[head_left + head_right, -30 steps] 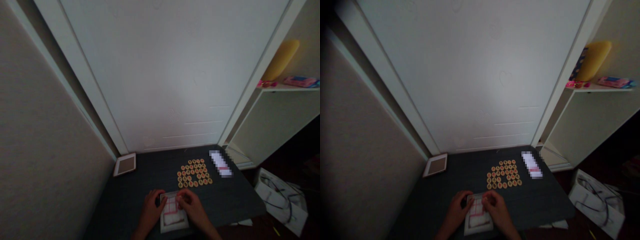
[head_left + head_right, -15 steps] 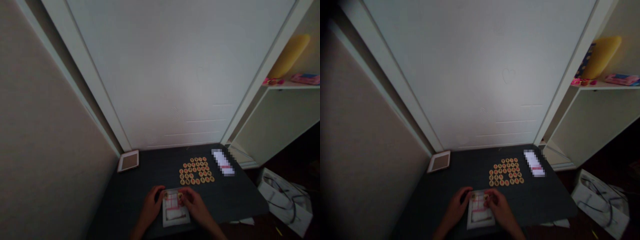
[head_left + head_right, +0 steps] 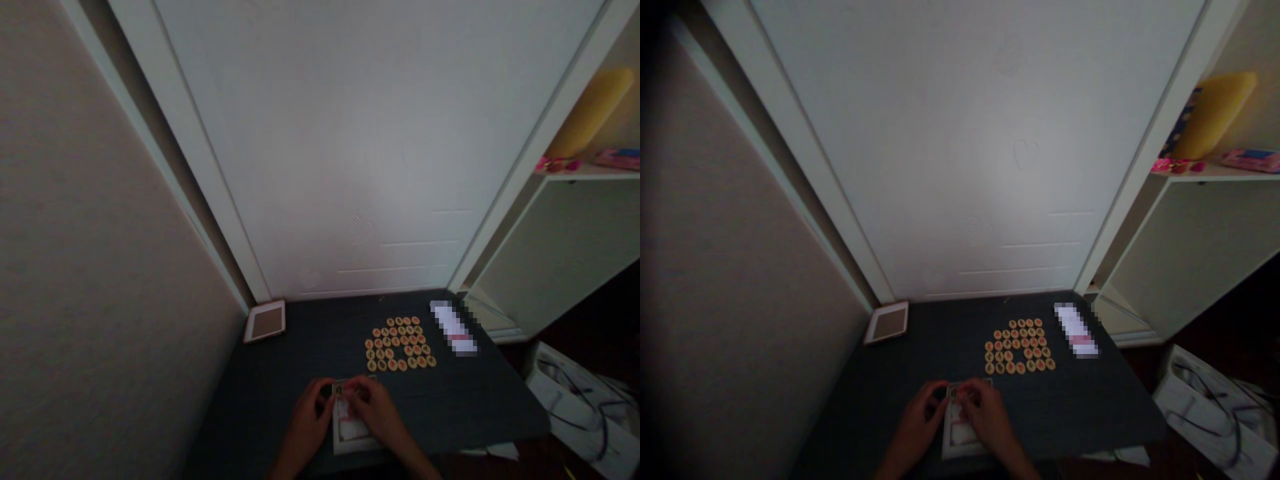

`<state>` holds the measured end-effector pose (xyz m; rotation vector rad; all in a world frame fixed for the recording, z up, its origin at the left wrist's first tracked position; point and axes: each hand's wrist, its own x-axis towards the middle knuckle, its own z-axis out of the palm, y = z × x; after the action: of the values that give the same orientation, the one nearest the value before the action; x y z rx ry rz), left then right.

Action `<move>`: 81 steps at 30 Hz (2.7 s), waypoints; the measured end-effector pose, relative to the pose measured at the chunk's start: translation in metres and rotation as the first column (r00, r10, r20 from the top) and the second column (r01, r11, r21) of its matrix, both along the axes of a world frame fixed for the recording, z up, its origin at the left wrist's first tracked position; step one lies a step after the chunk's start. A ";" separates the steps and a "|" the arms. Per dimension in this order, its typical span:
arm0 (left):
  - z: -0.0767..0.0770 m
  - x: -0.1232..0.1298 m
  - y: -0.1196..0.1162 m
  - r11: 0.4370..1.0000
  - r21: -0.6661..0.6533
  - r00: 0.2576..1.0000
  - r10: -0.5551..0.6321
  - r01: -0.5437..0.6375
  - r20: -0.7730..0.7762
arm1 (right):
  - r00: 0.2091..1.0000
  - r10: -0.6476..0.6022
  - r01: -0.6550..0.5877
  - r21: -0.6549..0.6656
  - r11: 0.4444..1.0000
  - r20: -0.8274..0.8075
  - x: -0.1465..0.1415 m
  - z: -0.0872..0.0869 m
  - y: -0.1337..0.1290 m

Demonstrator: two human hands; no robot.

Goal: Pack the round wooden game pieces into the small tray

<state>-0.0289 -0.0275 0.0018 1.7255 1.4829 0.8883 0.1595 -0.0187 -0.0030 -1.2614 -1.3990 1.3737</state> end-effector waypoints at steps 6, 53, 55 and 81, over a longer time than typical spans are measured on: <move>-0.009 -0.001 -0.001 0.999 -0.030 1.000 0.014 -0.015 -0.017 | 0.999 0.025 -0.026 0.032 0.999 0.023 -0.008 -0.006 -0.002; 0.039 0.029 -0.012 0.994 -0.105 0.928 0.024 0.016 0.371 | 0.999 -0.003 0.005 0.065 0.998 -0.037 0.010 0.047 -0.015; 0.038 0.030 -0.012 0.995 -0.103 0.923 0.022 0.019 0.385 | 0.999 -0.008 0.011 0.078 0.997 -0.039 0.010 0.046 -0.015; 0.007 0.005 -0.027 0.982 -0.185 0.975 -0.067 0.027 -0.214 | 0.965 0.038 -0.047 0.029 0.998 0.259 -0.005 -0.005 -0.013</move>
<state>-0.0241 -0.0545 0.0089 1.7579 1.6039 0.5320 0.1542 -0.0319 -0.0079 -1.4348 -1.6277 1.2400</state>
